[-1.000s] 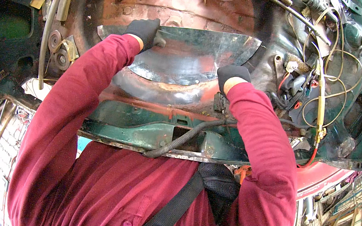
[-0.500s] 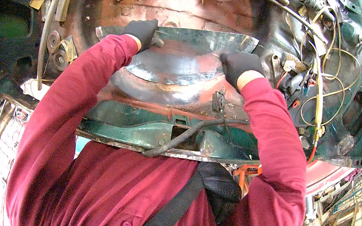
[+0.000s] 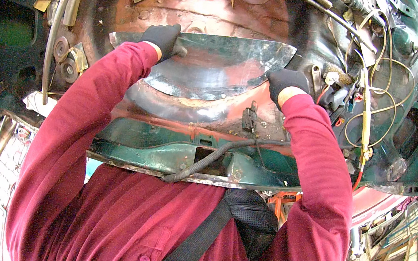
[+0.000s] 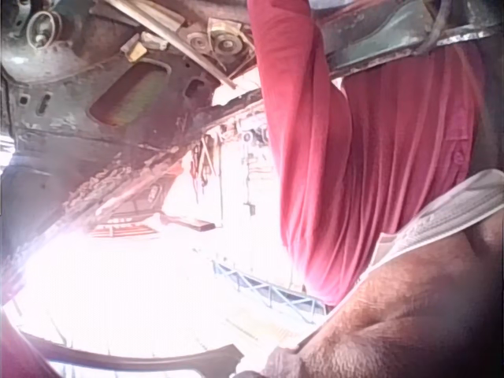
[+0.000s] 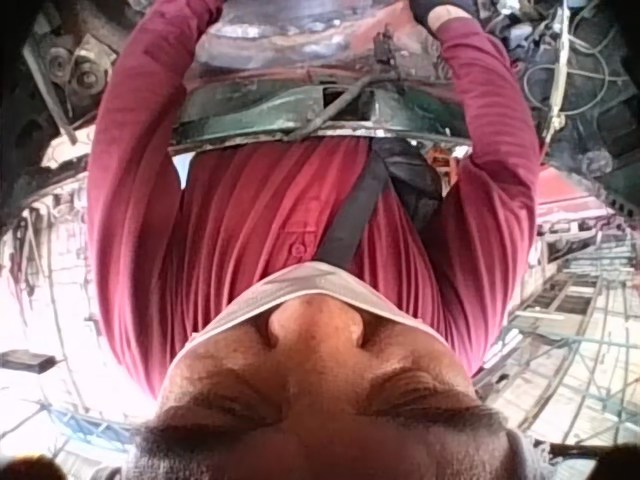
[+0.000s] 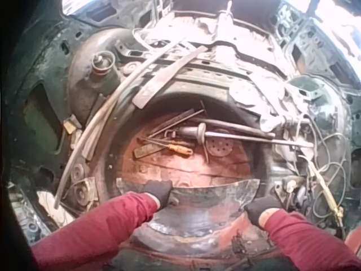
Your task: The person sits on the floor and uses a hammer and dolly to shape a curved metal sheet. They repeatedly strike the sheet, flip it, and test its fit against a car hood before removing it.
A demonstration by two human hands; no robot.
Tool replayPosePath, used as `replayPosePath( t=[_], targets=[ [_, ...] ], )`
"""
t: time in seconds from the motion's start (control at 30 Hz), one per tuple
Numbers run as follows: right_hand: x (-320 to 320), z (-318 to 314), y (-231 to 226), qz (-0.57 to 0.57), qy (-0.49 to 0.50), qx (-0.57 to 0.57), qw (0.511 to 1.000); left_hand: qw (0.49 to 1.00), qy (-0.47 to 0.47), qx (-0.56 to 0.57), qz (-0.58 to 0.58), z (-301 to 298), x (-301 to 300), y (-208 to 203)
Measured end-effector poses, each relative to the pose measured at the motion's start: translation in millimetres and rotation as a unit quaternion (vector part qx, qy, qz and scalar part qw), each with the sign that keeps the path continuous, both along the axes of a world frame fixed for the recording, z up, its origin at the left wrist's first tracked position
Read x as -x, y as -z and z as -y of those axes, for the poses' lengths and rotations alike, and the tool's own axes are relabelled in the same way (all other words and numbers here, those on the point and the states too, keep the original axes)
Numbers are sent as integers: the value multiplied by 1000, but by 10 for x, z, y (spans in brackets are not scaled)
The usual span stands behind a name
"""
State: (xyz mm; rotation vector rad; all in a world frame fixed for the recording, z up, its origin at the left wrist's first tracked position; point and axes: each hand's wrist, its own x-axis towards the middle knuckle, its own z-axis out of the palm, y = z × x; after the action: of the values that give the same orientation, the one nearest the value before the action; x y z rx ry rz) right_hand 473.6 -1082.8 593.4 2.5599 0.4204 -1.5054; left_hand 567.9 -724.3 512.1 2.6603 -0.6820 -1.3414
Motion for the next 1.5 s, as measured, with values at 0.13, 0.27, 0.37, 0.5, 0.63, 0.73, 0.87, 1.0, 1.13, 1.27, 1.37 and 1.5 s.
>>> replayPosePath(
  t=[0.13,0.27,0.37,0.5,0.63,0.73,0.87,1.0,1.13,1.27,1.37,1.5],
  targets=[
    [-34,-38,11,-9,0,3,1000,1000,-5,-10,-8,29,-31,-10],
    [30,-18,122,-10,-31,6,999,1000,-7,-1,-4,15,-4,3],
    [34,-47,118,-7,-39,7,999,1000,-7,-6,-8,9,-5,22],
    [-134,-292,57,-17,-83,-18,996,1000,-11,-15,-3,-4,12,25],
    [-352,-513,-85,-29,-145,-67,987,1000,-3,-1,8,35,-8,52],
    [-294,-406,-271,104,16,-145,984,1000,-19,-1,-6,28,-13,-33],
    [-133,-66,-1187,169,223,-196,940,999,-39,-3,-27,21,-8,63],
    [475,54,-2089,290,342,-198,872,995,-81,44,-31,-150,-25,106],
    [1478,52,-2359,380,469,-136,786,977,-138,163,-19,-211,-312,-272],
    [2015,71,-2075,462,399,-76,789,965,-146,212,54,-187,-761,-970],
    [1976,43,-1854,514,515,-89,680,963,-167,188,101,-283,-1042,-1293],
    [2000,66,-1824,527,508,-112,672,958,-170,190,130,-546,-1179,-1390]
  ],
)
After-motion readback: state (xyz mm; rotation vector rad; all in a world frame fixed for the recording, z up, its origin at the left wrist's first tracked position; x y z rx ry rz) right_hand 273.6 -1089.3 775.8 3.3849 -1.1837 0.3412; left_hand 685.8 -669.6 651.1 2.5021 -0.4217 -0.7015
